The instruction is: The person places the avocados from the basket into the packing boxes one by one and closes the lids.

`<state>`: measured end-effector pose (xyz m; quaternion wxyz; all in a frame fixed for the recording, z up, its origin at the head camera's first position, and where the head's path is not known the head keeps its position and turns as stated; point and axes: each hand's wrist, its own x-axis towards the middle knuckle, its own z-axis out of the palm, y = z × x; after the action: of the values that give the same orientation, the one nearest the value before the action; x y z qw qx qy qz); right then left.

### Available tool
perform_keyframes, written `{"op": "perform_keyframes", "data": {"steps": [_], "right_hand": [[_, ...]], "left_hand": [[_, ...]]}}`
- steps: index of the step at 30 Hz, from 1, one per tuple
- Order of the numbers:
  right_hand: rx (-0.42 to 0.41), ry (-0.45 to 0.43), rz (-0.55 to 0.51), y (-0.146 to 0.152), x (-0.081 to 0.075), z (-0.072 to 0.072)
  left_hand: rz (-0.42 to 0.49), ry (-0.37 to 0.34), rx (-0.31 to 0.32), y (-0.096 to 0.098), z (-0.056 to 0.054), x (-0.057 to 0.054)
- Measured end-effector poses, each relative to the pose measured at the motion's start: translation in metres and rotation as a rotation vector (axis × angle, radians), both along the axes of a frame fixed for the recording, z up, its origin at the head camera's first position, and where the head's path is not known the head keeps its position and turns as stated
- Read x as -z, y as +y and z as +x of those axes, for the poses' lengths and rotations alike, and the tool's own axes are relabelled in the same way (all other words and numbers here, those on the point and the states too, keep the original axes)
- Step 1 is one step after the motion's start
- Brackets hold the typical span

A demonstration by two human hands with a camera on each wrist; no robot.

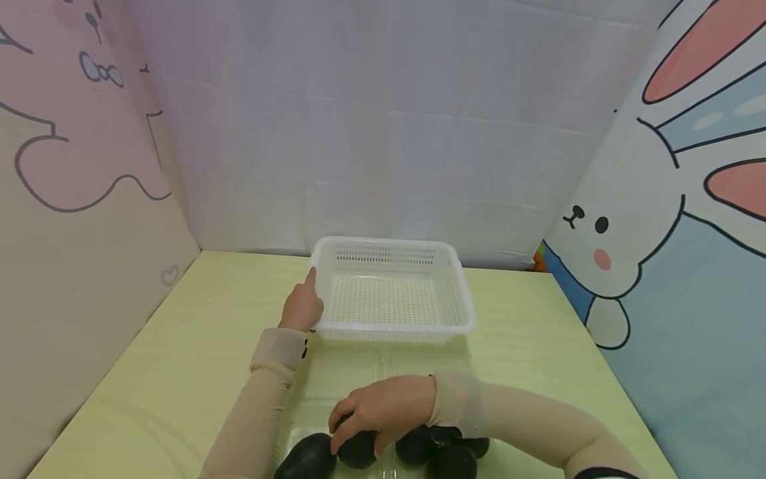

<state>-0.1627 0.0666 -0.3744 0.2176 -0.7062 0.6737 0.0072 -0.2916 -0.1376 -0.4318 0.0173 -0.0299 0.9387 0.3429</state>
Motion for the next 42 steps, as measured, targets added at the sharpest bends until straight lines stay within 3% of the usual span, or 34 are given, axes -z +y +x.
{"op": "perform_keyframes", "data": {"steps": [30, 42], "right_hand": [[0.007, -0.026, 0.084, -0.006, 0.029, 0.000], [0.098, -0.101, 0.151, -0.008, 0.029, -0.002]], "left_hand": [[0.007, 0.010, -0.003, 0.000, -0.001, 0.002], [0.005, 0.010, -0.001, -0.001, -0.002, 0.003]]}}
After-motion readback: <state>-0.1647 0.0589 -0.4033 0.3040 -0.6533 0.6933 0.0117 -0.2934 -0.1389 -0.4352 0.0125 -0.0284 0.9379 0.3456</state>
